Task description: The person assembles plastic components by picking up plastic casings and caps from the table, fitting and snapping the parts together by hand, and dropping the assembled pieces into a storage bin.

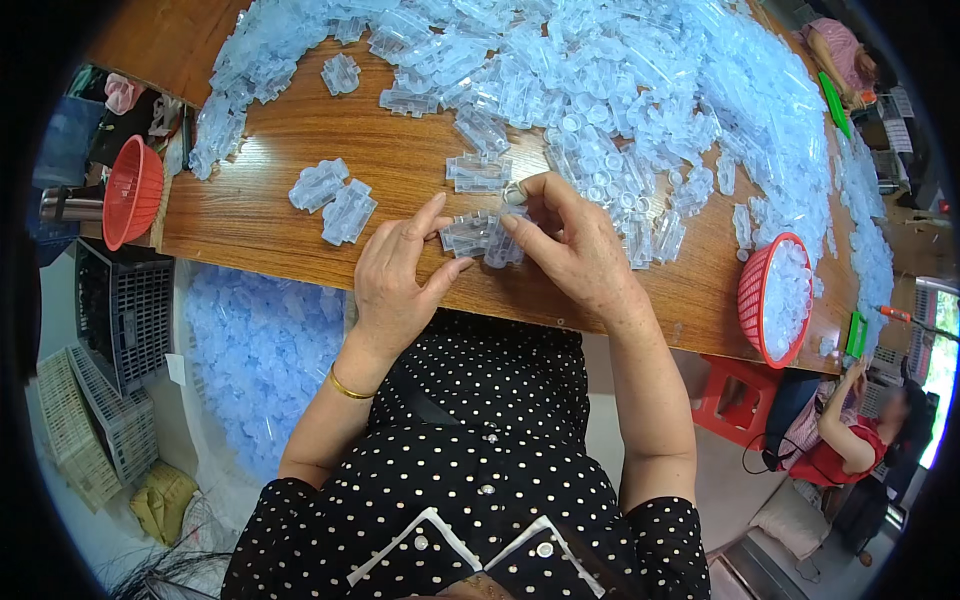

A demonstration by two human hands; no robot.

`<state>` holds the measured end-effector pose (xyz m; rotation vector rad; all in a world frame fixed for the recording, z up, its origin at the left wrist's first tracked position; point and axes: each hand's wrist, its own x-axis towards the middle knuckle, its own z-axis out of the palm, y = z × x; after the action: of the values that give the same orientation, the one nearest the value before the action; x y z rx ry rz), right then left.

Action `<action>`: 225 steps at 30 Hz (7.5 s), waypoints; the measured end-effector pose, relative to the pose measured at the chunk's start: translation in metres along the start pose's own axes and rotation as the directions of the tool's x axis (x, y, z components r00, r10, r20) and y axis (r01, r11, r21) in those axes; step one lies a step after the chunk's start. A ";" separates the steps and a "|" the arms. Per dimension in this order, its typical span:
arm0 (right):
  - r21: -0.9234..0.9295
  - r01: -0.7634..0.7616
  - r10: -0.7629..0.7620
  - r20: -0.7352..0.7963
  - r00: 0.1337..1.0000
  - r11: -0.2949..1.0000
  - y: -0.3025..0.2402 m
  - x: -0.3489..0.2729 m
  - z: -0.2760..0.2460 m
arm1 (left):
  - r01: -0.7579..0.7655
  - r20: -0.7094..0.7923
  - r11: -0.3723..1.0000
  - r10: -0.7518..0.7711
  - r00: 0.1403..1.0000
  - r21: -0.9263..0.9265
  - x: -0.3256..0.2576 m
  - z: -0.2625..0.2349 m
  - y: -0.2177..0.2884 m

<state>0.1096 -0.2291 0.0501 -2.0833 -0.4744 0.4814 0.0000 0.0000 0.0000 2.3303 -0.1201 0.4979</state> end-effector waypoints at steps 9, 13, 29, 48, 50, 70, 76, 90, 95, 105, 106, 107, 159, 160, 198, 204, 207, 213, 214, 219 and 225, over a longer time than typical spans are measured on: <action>-0.538 0.287 -0.496 -0.294 0.817 0.792 -0.007 -0.011 -0.012 | 0.043 -0.101 0.996 -0.034 0.994 0.082 0.003 -0.001 0.001; -0.603 0.493 -0.656 -0.068 0.751 0.627 0.012 -0.011 0.001 | 0.057 -0.078 0.994 -0.051 0.996 0.088 0.003 0.000 0.001; -0.358 -0.213 -0.098 -0.681 0.726 0.909 0.136 -0.037 -0.149 | 0.069 -0.045 0.991 -0.064 0.997 0.118 0.002 -0.003 -0.002; 0.195 0.223 -0.019 -0.711 0.703 0.955 0.167 -0.021 -0.148 | 0.088 -0.055 0.987 -0.081 0.995 0.132 0.000 -0.001 -0.004; 0.275 0.245 0.026 -0.713 0.700 0.930 0.164 -0.025 -0.145 | 0.069 -0.063 0.987 -0.061 0.996 0.148 0.001 0.000 -0.004; 0.441 0.170 -0.007 -0.347 0.938 0.881 0.059 -0.028 -0.095 | 0.042 -0.087 0.987 -0.029 0.996 0.153 -0.002 -0.008 -0.005; 0.085 0.488 -0.494 0.078 0.866 0.869 -0.027 0.012 -0.003 | 0.001 -0.059 0.999 -0.003 0.998 -0.039 0.002 -0.001 -0.008; -0.511 0.501 -0.547 0.071 0.834 0.698 -0.017 0.000 0.037 | -0.002 -0.091 1.000 0.000 0.996 -0.025 -0.009 -0.009 -0.013; -0.539 0.499 -0.541 0.093 0.836 0.679 -0.017 -0.001 0.037 | -0.015 -0.121 1.000 0.013 0.993 -0.018 -0.008 -0.005 -0.014; -0.521 0.461 -0.511 0.054 0.858 0.718 -0.032 -0.003 0.042 | -0.014 -0.124 0.999 0.009 0.992 -0.036 -0.008 -0.005 -0.013; -0.549 0.455 -0.513 0.054 0.856 0.701 -0.034 -0.004 0.043 | -0.012 -0.127 0.999 0.008 0.992 -0.030 -0.008 -0.005 -0.013; -0.550 0.456 -0.513 0.057 0.856 0.700 -0.037 -0.005 0.044 | -0.009 -0.128 0.999 0.005 0.992 -0.031 -0.008 -0.005 -0.013; 0.148 0.680 -0.622 -0.300 0.723 0.719 -0.003 -0.010 0.057 | 0.495 0.520 -0.220 -0.066 0.852 -0.840 0.004 -0.052 0.027; 0.149 0.679 -0.620 -0.303 0.723 0.719 -0.003 -0.013 0.054 | 0.498 0.522 -0.218 -0.066 0.850 -0.839 0.005 -0.054 0.028; -0.164 0.634 -0.654 -0.152 0.741 0.756 -0.055 -0.051 0.019 | 0.481 0.518 -0.320 -0.039 0.854 -0.816 -0.001 -0.046 0.044; -0.169 0.620 -0.638 -0.078 0.766 0.766 -0.057 -0.051 0.017 | 0.473 0.501 -0.220 -0.095 0.860 -0.853 -0.005 -0.048 0.039; -0.191 0.635 -0.658 -0.088 0.748 0.748 -0.058 -0.051 0.018 | 0.496 0.520 -0.179 -0.138 0.843 -0.850 -0.002 -0.052 0.046; -0.160 0.621 -0.640 -0.128 0.758 0.767 -0.047 -0.049 0.024 | 0.529 0.535 -0.080 -0.111 0.838 -0.845 0.002 -0.052 0.042; -0.160 0.622 -0.641 -0.127 0.757 0.766 -0.045 -0.050 0.026 | 0.527 0.533 -0.080 -0.110 0.839 -0.846 0.002 -0.050 0.042; -0.093 0.621 -0.628 -0.115 0.770 0.778 -0.030 -0.053 0.032 | 0.510 0.528 -0.238 -0.013 0.849 -0.827 -0.003 -0.045 0.033; -0.122 0.672 -0.683 -0.133 0.718 0.731 -0.032 -0.045 0.037 | 0.537 0.592 -0.418 -0.002 0.806 -0.732 -0.001 -0.037 0.028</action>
<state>0.0482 -0.2100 0.0654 -1.8127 -1.1081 -0.1567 -0.0189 0.0050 0.0426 0.4360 -0.0048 -0.3792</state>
